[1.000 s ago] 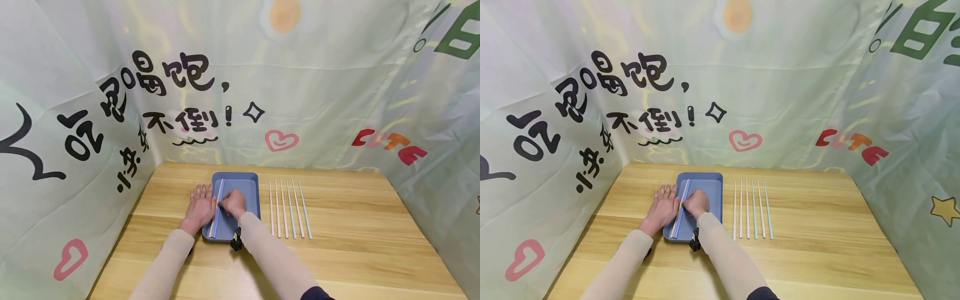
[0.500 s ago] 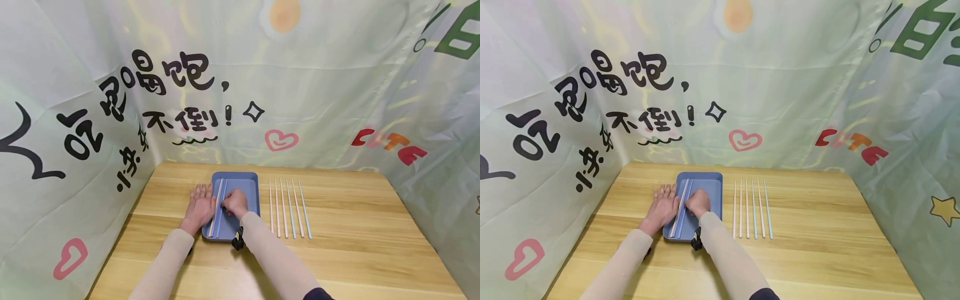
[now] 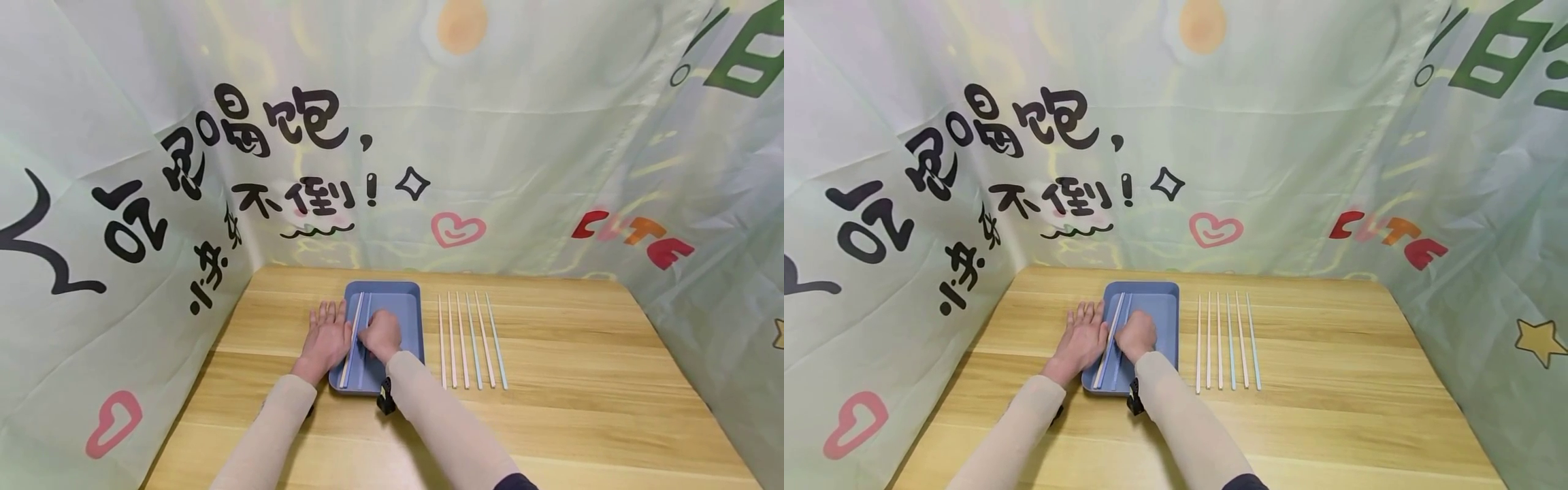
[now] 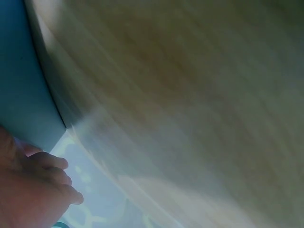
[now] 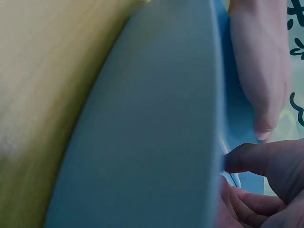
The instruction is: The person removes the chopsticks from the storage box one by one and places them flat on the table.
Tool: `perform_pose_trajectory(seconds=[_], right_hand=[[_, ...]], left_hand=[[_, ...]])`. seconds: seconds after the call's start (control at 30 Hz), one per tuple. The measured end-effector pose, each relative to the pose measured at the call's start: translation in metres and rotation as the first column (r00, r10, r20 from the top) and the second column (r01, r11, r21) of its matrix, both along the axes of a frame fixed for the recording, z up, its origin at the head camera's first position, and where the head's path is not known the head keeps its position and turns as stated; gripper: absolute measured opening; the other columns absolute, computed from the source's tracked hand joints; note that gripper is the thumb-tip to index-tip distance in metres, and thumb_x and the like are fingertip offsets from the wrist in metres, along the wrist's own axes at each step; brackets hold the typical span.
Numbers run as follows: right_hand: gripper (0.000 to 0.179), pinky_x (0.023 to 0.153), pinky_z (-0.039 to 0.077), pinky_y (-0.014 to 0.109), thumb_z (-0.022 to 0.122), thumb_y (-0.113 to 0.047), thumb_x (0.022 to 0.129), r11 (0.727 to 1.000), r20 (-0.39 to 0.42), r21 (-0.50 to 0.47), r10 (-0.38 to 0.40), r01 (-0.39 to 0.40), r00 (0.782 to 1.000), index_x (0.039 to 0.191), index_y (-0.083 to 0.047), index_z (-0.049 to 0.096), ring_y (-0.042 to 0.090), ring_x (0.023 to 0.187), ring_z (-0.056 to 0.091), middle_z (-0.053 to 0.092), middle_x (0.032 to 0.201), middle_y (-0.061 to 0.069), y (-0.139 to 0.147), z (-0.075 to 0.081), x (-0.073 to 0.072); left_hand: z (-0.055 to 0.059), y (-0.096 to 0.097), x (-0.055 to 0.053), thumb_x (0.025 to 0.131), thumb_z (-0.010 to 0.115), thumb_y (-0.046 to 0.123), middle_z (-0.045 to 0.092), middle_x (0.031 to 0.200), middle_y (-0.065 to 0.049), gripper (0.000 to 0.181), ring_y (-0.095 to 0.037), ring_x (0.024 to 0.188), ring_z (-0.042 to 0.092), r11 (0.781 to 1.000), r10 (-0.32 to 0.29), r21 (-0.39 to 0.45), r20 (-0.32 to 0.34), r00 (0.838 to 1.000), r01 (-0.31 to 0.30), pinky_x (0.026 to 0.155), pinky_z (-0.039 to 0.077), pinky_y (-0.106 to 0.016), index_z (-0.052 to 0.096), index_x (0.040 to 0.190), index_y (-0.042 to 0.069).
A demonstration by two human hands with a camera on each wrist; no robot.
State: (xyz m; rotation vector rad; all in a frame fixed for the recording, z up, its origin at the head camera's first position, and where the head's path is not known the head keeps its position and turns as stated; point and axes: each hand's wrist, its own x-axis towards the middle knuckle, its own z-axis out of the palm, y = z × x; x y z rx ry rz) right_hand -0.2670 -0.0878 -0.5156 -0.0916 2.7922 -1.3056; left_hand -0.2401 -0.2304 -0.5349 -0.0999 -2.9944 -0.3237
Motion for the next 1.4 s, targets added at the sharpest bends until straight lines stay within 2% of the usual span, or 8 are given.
perform_pose_trajectory(seconds=[0.1,0.33,0.5,0.67,0.8,0.87,1.0,1.4], right_hand=[[0.030,0.033,0.046,0.027,0.079,-0.003,0.080,1.000,0.040,-0.002,-0.001,0.001,0.999,0.064,-0.011,0.055,0.010,0.029,0.051,0.058,0.049,0.002,0.001,0.002,-0.001],[0.028,0.034,0.049,0.028,0.079,-0.006,0.077,0.998,0.102,-0.043,0.047,-0.042,0.994,0.058,-0.008,0.058,0.014,0.029,0.057,0.060,0.046,0.006,0.004,-0.035,-0.031],[0.036,0.034,0.048,0.029,0.076,-0.009,0.079,0.994,0.101,-0.093,0.069,-0.059,0.993,0.055,-0.015,0.050,0.012,0.031,0.054,0.053,0.044,0.000,0.009,-0.046,-0.043],[0.030,0.037,0.044,0.025,0.074,-0.005,0.082,0.989,0.093,-0.128,0.088,-0.076,0.992,0.060,-0.009,0.053,0.011,0.035,0.053,0.052,0.049,0.001,0.018,-0.011,-0.027],[0.011,0.044,0.052,0.026,0.071,-0.002,0.084,0.985,0.116,-0.155,0.099,-0.081,0.988,0.089,0.008,0.070,0.013,0.044,0.060,0.068,0.070,0.013,0.023,0.019,-0.011],[0.026,0.049,0.057,0.028,0.069,-0.001,0.086,0.979,0.132,-0.185,0.110,-0.085,0.985,0.109,0.011,0.072,0.014,0.050,0.065,0.073,0.083,0.017,0.025,0.025,-0.008],[0.038,0.059,0.064,0.035,0.066,0.002,0.090,0.963,0.188,-0.252,0.145,-0.095,0.971,0.126,0.013,0.066,0.020,0.059,0.071,0.074,0.095,0.022,0.029,0.030,-0.008],[0.047,0.072,0.066,0.045,0.064,0.009,0.092,0.923,0.248,-0.375,0.184,-0.081,0.951,0.138,0.013,0.059,0.039,0.084,0.080,0.075,0.104,0.034,0.044,0.043,-0.010]], left_hand=[[0.000,0.000,0.000,0.113,0.040,0.028,0.037,0.163,-0.034,0.060,-0.051,0.157,0.027,1.000,0.002,0.003,0.014,1.000,-0.002,0.127,0.018,-0.069,0.032,0.164,-0.001],[0.000,0.000,0.000,0.113,0.037,0.030,0.033,0.166,-0.033,0.061,-0.051,0.159,0.023,1.000,0.002,0.001,0.040,0.999,-0.002,0.128,0.015,-0.069,0.028,0.165,-0.001],[0.002,-0.001,0.000,0.113,0.037,0.030,0.034,0.165,-0.034,0.061,-0.052,0.158,0.025,1.000,-0.002,-0.010,0.033,0.999,0.002,0.128,0.017,-0.070,0.029,0.165,-0.002],[0.002,-0.001,-0.001,0.113,0.036,0.029,0.033,0.165,-0.035,0.061,-0.053,0.158,0.024,1.000,-0.002,-0.008,0.039,0.999,0.003,0.128,0.015,-0.069,0.028,0.165,-0.001],[0.002,-0.001,-0.001,0.113,0.036,0.029,0.034,0.165,-0.034,0.061,-0.052,0.158,0.024,1.000,-0.003,-0.009,0.037,0.999,0.003,0.128,0.015,-0.069,0.027,0.165,-0.001],[0.001,-0.001,-0.001,0.113,0.035,0.029,0.033,0.165,-0.034,0.061,-0.052,0.158,0.024,1.000,-0.001,-0.013,0.038,0.999,0.002,0.128,0.015,-0.069,0.027,0.166,0.000],[0.001,-0.001,0.000,0.113,0.036,0.030,0.034,0.165,-0.034,0.061,-0.053,0.157,0.024,1.000,-0.005,-0.014,0.037,0.999,0.005,0.128,0.016,-0.069,0.027,0.165,-0.001],[0.001,0.000,0.001,0.113,0.036,0.031,0.035,0.164,-0.034,0.061,-0.058,0.156,0.024,1.000,0.004,-0.002,0.030,1.000,-0.004,0.129,0.015,-0.068,0.028,0.165,-0.001]])
